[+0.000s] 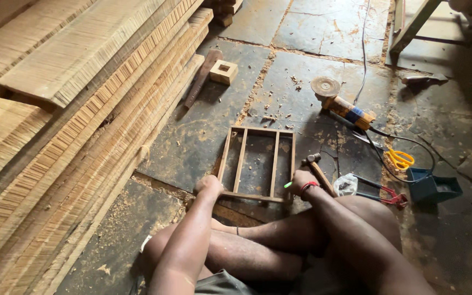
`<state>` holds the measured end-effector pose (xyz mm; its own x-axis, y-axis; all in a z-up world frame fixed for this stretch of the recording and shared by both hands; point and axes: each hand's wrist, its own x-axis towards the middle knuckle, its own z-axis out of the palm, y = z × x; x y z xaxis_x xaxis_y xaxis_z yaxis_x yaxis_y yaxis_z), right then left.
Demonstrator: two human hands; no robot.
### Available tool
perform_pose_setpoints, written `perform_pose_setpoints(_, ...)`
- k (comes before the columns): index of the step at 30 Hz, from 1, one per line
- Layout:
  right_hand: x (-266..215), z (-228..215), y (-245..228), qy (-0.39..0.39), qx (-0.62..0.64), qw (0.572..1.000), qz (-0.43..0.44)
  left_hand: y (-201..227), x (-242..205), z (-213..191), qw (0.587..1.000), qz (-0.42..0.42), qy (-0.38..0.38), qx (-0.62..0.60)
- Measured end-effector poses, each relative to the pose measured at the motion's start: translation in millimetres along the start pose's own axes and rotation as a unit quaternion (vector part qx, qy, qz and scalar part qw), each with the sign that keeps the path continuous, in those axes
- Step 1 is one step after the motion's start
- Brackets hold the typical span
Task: The person assembles a wooden frame by hand and using a hammer. They mark the wood with a green pen, measure it with a tape measure, and hammer small nails into the joints to secure the structure.
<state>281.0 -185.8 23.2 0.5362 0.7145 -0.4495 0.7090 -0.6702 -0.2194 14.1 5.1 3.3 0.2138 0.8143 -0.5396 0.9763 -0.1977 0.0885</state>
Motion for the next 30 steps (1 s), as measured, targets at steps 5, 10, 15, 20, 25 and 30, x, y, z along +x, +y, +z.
perform_pose_setpoints(5,5,-7,0,0.037,-0.005,0.999,0.013,5,-30,-29,0.997,-0.034,0.003,-0.063)
perform_pose_setpoints(10,-10,-25,-1,0.102,0.036,0.994,-0.026,3,-42,-41,0.99,-0.012,0.041,-0.135)
perform_pose_setpoints(15,-27,-41,-3,0.135,0.064,0.987,-0.066,-5,3,-9,0.986,0.018,0.056,-0.158)
perform_pose_setpoints(20,-37,-45,-5,0.19,0.08,0.974,-0.097,-3,44,4,0.98,0.008,0.084,-0.182)
perform_pose_setpoints(25,-51,-58,-8,0.319,0.075,0.92,-0.216,-2,18,-13,0.944,0.013,-0.016,-0.329)
perform_pose_setpoints(30,-71,-69,-26,0.451,0.133,0.825,-0.315,8,-21,-39,0.812,0.028,0.075,-0.578)
